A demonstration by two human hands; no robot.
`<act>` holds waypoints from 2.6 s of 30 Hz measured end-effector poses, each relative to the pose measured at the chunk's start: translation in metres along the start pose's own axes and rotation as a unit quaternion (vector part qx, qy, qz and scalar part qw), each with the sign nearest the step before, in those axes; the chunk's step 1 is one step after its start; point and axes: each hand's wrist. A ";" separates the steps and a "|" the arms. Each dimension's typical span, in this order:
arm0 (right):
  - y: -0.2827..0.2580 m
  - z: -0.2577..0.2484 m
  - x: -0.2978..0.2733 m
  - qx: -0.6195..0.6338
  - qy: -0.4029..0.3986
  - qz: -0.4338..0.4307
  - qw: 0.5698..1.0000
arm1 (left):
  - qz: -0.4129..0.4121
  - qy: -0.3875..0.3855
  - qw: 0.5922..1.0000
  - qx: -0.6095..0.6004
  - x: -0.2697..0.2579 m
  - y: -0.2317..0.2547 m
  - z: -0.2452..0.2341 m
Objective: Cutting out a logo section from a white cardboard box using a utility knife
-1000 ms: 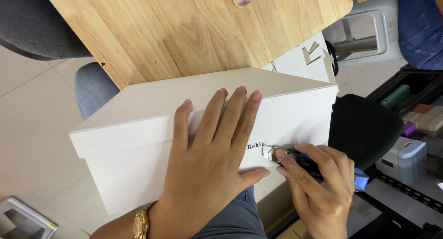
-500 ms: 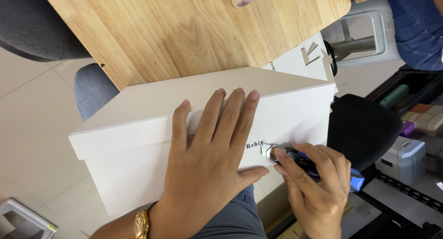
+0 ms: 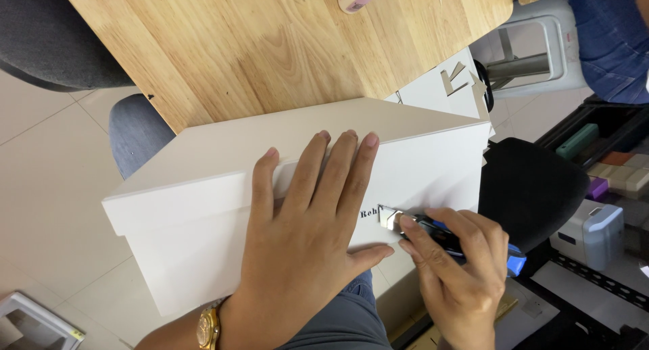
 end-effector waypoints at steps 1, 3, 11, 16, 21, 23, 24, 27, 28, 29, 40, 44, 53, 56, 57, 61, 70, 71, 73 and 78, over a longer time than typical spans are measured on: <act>0.001 -0.001 0.001 0.013 0.005 0.006 1.000 | 0.000 -0.003 1.000 0.004 0.001 0.000 0.000; 0.004 -0.001 0.000 0.026 0.012 0.011 1.000 | -0.001 -0.003 1.000 0.009 0.001 -0.001 0.000; 0.009 0.001 -0.009 0.040 0.023 0.006 0.999 | 0.006 0.005 1.000 0.004 -0.002 0.000 0.003; 0.007 -0.006 -0.012 0.037 0.082 -0.057 0.994 | 0.073 0.033 0.981 -0.176 -0.006 -0.007 -0.007; 0.010 -0.012 -0.022 0.046 0.124 -0.109 0.985 | 0.135 0.028 0.878 -0.458 -0.016 -0.010 -0.028; 0.006 -0.015 -0.025 0.047 0.160 -0.108 0.980 | 0.120 0.008 0.851 -0.512 -0.022 -0.010 -0.031; 0.006 -0.014 -0.026 0.048 0.162 -0.109 0.980 | 0.121 0.009 0.852 -0.509 -0.024 -0.009 -0.032; 0.005 -0.013 -0.030 0.050 0.203 -0.124 0.970 | 0.112 0.008 0.837 -0.535 -0.030 -0.008 -0.034; 0.005 -0.015 -0.031 0.049 0.201 -0.127 0.970 | 0.107 -0.002 0.833 -0.543 -0.033 -0.007 -0.035; 0.004 -0.016 -0.032 0.049 0.199 -0.131 0.970 | 0.102 -0.012 0.829 -0.550 -0.035 -0.006 -0.035; 0.002 -0.022 -0.043 0.038 0.178 -0.126 0.975 | 0.132 0.016 0.833 -0.538 -0.038 -0.001 -0.034; -0.001 -0.023 -0.042 0.043 0.169 -0.115 0.978 | 0.142 0.034 0.840 -0.523 -0.039 -0.001 -0.034; 0.002 -0.018 -0.040 0.055 0.162 -0.111 0.979 | 0.152 0.082 0.843 -0.510 -0.038 -0.007 -0.035; 0.004 -0.016 -0.042 0.056 0.158 -0.105 0.980 | 0.143 0.083 0.847 -0.506 -0.037 -0.009 -0.036; 0.004 -0.017 -0.042 0.056 0.158 -0.105 0.980 | 0.143 0.083 0.847 -0.506 -0.038 -0.009 -0.035; 0.003 -0.018 -0.039 0.057 0.159 -0.109 0.980 | 0.133 0.079 0.853 -0.498 -0.039 -0.009 -0.034; 0.001 -0.020 -0.036 0.052 0.160 -0.119 0.978 | 0.185 0.105 0.884 -0.416 -0.038 -0.004 -0.032; 0.001 -0.020 -0.036 0.049 0.161 -0.123 0.978 | 0.189 0.113 0.893 -0.392 -0.038 -0.004 -0.030; 0.002 -0.019 -0.037 0.049 0.161 -0.120 0.978 | 0.193 0.118 0.895 -0.385 -0.038 -0.003 -0.031; 0.001 -0.020 -0.038 0.050 0.153 -0.119 0.980 | 0.203 0.121 0.898 -0.372 -0.038 -0.003 -0.031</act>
Point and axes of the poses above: each hand's wrist, its own x-axis towards the middle knuckle, its own z-axis out of the palm, y = z × x, and after that the axes turned 11 degrees about -x, right-handed
